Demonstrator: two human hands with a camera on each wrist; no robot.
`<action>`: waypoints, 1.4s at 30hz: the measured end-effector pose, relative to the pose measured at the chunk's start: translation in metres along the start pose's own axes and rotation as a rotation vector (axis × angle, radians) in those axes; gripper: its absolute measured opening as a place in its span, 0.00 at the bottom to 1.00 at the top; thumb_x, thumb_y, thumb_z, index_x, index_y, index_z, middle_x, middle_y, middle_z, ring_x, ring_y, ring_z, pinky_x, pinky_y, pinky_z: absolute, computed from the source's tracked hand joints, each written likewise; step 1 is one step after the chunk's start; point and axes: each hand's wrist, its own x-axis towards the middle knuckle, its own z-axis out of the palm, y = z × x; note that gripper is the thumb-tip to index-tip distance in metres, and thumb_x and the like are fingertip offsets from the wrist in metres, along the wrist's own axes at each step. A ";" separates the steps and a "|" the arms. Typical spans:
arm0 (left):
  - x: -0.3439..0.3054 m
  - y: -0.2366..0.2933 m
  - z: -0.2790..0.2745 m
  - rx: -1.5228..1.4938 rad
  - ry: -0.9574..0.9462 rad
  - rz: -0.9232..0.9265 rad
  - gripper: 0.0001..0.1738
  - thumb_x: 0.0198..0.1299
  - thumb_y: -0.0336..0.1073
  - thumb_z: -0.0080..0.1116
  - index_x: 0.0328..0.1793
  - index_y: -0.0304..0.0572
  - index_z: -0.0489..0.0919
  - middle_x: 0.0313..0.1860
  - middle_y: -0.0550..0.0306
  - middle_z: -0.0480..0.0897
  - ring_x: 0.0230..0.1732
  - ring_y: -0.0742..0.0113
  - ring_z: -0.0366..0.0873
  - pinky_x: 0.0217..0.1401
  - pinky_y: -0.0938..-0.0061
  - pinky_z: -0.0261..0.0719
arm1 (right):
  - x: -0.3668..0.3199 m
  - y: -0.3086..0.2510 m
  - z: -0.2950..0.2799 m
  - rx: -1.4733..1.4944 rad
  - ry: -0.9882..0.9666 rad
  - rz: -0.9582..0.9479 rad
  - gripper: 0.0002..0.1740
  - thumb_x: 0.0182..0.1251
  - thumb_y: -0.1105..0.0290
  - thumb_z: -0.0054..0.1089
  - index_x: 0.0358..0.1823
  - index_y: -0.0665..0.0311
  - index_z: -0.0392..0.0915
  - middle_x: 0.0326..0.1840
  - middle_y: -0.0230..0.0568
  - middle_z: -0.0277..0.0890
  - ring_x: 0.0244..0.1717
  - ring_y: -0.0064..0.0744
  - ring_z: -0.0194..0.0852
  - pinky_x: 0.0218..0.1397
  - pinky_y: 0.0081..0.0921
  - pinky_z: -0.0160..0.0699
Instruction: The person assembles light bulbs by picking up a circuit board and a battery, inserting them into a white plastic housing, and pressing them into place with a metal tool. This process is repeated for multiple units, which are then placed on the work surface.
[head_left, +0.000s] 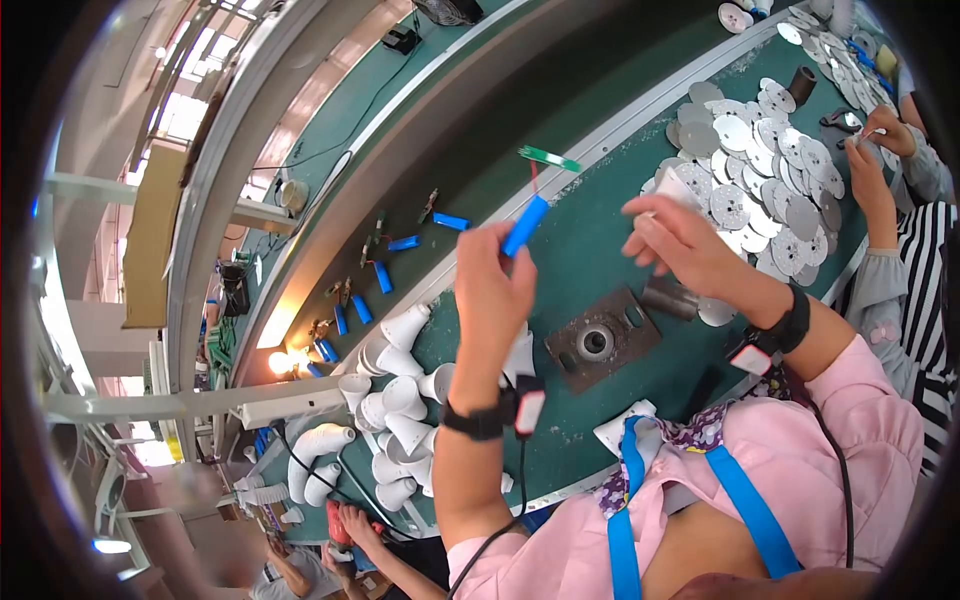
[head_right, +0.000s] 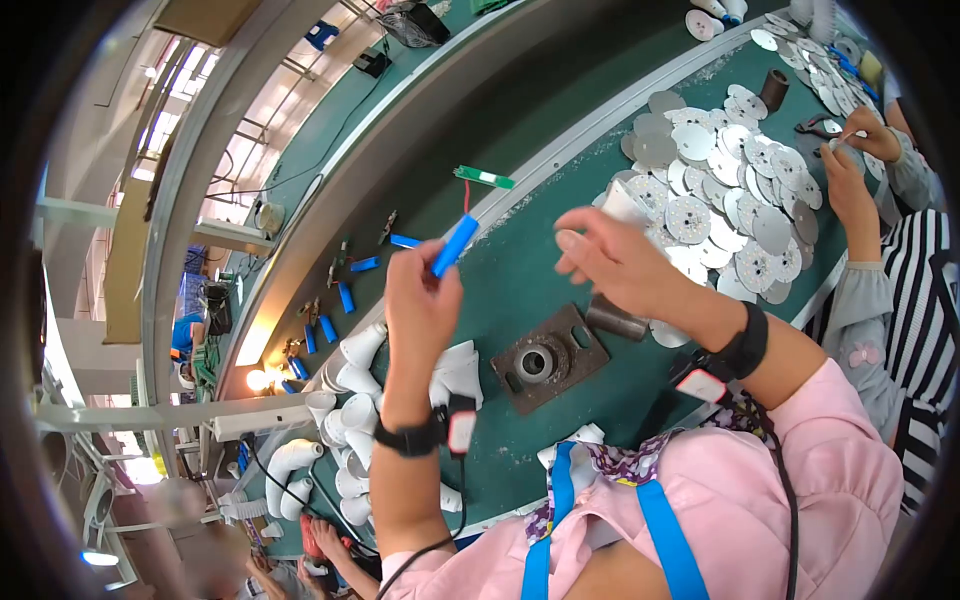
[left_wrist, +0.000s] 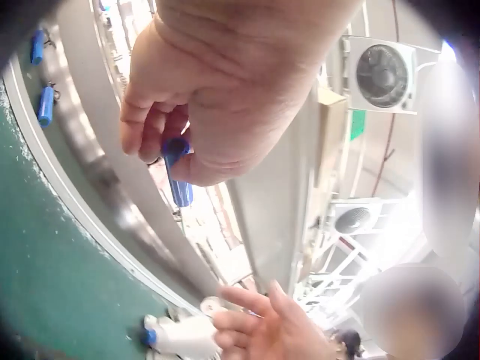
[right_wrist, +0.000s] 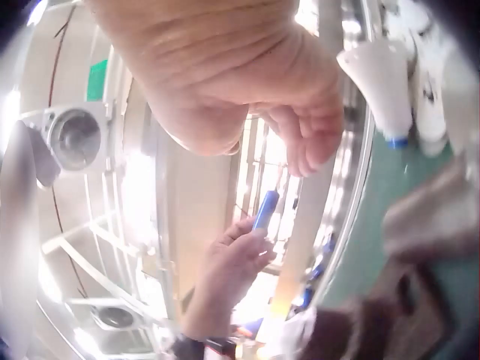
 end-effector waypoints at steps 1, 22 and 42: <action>-0.017 0.014 -0.005 0.034 0.035 0.126 0.15 0.46 0.25 0.55 0.43 0.34 0.74 0.34 0.48 0.72 0.32 0.56 0.72 0.35 0.68 0.72 | 0.002 0.009 0.010 0.159 -0.027 0.005 0.23 0.71 0.53 0.35 0.55 0.63 0.64 0.38 0.38 0.76 0.36 0.27 0.74 0.43 0.25 0.74; -0.192 0.047 -0.001 -0.831 -0.080 -0.500 0.09 0.57 0.30 0.56 0.43 0.35 0.75 0.40 0.59 0.74 0.33 0.77 0.71 0.33 0.85 0.69 | -0.073 0.025 0.074 0.346 -0.668 0.442 0.16 0.67 0.58 0.40 0.32 0.63 0.68 0.15 0.29 0.62 0.16 0.20 0.59 0.21 0.20 0.63; -0.210 0.033 0.005 -1.685 0.573 -0.796 0.21 0.63 0.45 0.44 0.56 0.38 0.67 0.52 0.49 0.74 0.55 0.59 0.71 0.57 0.63 0.71 | -0.091 0.017 0.062 -0.079 -0.433 0.068 0.09 0.59 0.68 0.58 0.36 0.66 0.79 0.24 0.29 0.72 0.26 0.16 0.67 0.28 0.19 0.67</action>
